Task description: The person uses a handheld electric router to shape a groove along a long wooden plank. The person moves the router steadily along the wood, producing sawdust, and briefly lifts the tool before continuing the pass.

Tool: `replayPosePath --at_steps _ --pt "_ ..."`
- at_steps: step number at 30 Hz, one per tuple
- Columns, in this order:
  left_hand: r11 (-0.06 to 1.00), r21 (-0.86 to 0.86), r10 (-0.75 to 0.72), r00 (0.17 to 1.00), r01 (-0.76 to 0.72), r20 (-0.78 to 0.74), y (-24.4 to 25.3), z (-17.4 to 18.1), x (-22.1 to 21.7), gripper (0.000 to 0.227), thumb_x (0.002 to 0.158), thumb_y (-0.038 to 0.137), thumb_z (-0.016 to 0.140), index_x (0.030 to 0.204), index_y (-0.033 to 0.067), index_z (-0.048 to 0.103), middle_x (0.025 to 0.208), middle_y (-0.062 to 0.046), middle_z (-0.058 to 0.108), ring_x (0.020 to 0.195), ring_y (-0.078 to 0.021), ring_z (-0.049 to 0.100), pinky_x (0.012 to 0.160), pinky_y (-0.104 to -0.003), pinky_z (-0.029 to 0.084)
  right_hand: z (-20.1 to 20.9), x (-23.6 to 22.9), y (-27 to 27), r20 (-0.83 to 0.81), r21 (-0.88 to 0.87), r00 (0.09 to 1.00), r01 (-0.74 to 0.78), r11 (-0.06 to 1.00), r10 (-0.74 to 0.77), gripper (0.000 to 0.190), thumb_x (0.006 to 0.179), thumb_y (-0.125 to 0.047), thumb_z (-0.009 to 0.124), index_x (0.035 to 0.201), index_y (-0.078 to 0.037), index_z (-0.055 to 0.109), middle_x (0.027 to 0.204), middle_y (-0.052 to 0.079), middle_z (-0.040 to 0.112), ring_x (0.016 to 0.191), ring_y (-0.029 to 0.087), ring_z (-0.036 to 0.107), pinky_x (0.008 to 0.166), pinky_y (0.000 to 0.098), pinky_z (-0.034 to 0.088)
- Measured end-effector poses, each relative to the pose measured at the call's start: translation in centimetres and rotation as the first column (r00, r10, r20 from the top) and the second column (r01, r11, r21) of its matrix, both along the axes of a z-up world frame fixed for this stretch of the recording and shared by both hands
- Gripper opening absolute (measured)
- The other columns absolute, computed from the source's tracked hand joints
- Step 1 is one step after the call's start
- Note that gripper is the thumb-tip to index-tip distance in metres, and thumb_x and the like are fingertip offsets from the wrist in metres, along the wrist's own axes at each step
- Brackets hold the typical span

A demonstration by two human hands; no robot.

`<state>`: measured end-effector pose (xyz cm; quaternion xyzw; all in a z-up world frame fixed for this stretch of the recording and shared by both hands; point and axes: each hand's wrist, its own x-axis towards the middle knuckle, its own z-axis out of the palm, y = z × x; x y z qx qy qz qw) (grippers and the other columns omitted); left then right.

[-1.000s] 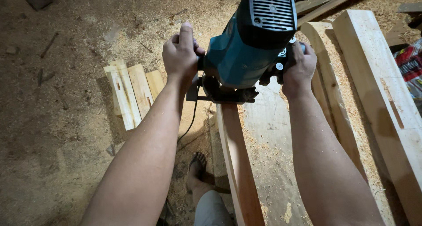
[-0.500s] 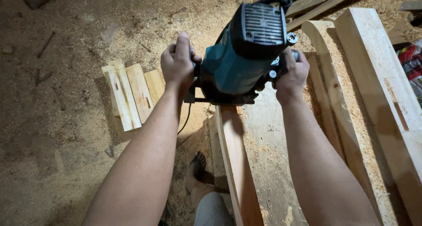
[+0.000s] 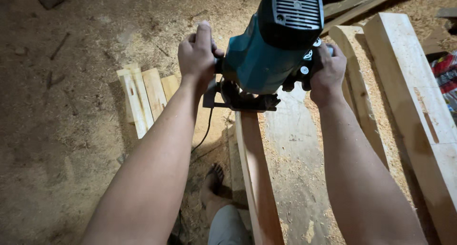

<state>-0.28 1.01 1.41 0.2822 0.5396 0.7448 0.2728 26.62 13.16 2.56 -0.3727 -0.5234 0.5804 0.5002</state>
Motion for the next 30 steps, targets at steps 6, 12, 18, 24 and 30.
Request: replayPosePath --at_steps 6,12,18,24,30 --pt "0.996 -0.081 0.025 0.999 -0.028 -0.030 -0.4 0.5 0.2 0.051 0.098 0.052 0.056 0.066 0.0124 0.058 0.060 -0.003 0.063 0.058 -0.0156 0.070 0.061 -0.033 0.056 -0.2 0.1 0.1 -0.012 0.039 1.000 -0.006 0.999 0.007 0.031 0.100 -0.033 0.069 0.104 -0.003 0.061 0.086 0.004 0.064 0.068 0.013 0.063 0.049 0.0287 0.051" --pt "1.000 -0.029 0.002 1.000 -0.002 0.030 -0.3 -0.4 0.3 0.050 0.099 0.051 0.058 0.069 0.0110 0.057 0.063 -0.003 0.062 0.059 -0.0147 0.067 0.062 -0.033 0.058 -1.7 0.2 0.5 -0.035 0.054 0.999 0.018 0.998 -0.016 0.028 0.100 -0.031 0.069 0.104 -0.004 0.064 0.086 0.004 0.065 0.069 0.012 0.062 0.056 0.0272 0.053" --pt "1.000 -0.001 0.016 0.998 -0.016 0.067 0.0 -2.4 0.3 0.046 0.100 0.046 0.060 0.073 0.0088 0.059 0.065 -0.003 0.061 0.059 -0.0142 0.066 0.060 -0.033 0.057 -3.5 0.1 0.5 -0.073 0.017 0.995 0.063 0.998 -0.061 0.025 0.096 -0.027 0.072 0.098 -0.004 0.063 0.081 0.003 0.061 0.064 0.013 0.058 0.051 0.0288 0.049" --pt "0.999 -0.024 0.028 1.000 -0.027 0.011 -0.1 -4.0 0.3 0.049 0.101 0.047 0.058 0.073 0.0074 0.060 0.064 -0.003 0.063 0.060 -0.0135 0.067 0.061 -0.030 0.056 -5.0 -0.3 0.5 -0.150 0.030 0.988 0.050 0.998 -0.045 0.024 0.099 -0.026 0.075 0.099 -0.004 0.064 0.083 0.003 0.062 0.068 0.013 0.058 0.056 0.0283 0.049" --pt "1.000 0.001 0.018 1.000 -0.018 0.006 0.0 -1.9 0.2 0.049 0.100 0.049 0.059 0.074 0.0074 0.059 0.064 -0.003 0.063 0.059 -0.0147 0.068 0.058 -0.031 0.056 -2.7 0.0 0.3 -0.108 0.067 0.994 0.011 0.998 -0.004 0.025 0.097 -0.027 0.073 0.096 -0.005 0.063 0.082 0.003 0.063 0.066 0.014 0.061 0.055 0.0288 0.051"
